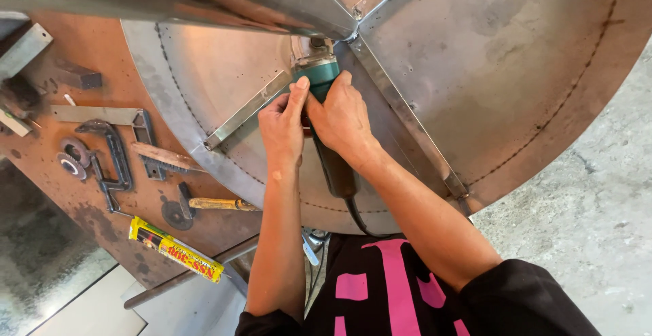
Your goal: Grinding and spot welding a circular metal base and central post.
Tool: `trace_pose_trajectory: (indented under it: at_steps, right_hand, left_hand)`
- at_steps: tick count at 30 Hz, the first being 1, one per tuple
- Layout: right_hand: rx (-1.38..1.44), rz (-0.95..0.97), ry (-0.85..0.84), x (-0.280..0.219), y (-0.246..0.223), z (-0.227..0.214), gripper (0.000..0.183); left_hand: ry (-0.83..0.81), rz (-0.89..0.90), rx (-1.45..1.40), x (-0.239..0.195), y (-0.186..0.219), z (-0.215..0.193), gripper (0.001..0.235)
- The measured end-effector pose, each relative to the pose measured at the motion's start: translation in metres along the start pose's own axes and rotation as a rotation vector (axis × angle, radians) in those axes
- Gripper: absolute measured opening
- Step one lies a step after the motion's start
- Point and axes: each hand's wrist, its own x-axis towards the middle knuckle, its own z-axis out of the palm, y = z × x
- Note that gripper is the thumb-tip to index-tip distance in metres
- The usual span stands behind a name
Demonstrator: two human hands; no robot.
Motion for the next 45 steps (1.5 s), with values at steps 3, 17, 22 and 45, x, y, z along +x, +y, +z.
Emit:
trace_pose_trajectory:
  at_steps: [3, 17, 22, 45]
  right_hand:
    - [-0.014, -0.05, 0.043, 0.001, 0.005, 0.003, 0.072]
    - [-0.039, -0.049, 0.0, -0.005, 0.015, -0.008, 0.069]
    - [-0.073, -0.12, 0.016, -0.008, 0.026, -0.012, 0.068]
    - [-0.457, -0.392, -0.227, -0.03, -0.023, -0.025, 0.062]
  left_hand:
    - [0.001, 0.037, 0.013, 0.0, -0.003, 0.001, 0.057]
    - [-0.043, 0.002, -0.092, -0.014, -0.013, 0.007, 0.054]
    - [-0.027, -0.035, -0.115, -0.02, -0.021, 0.013, 0.052]
    - [0.326, -0.04, 0.614, -0.035, -0.066, -0.067, 0.034]
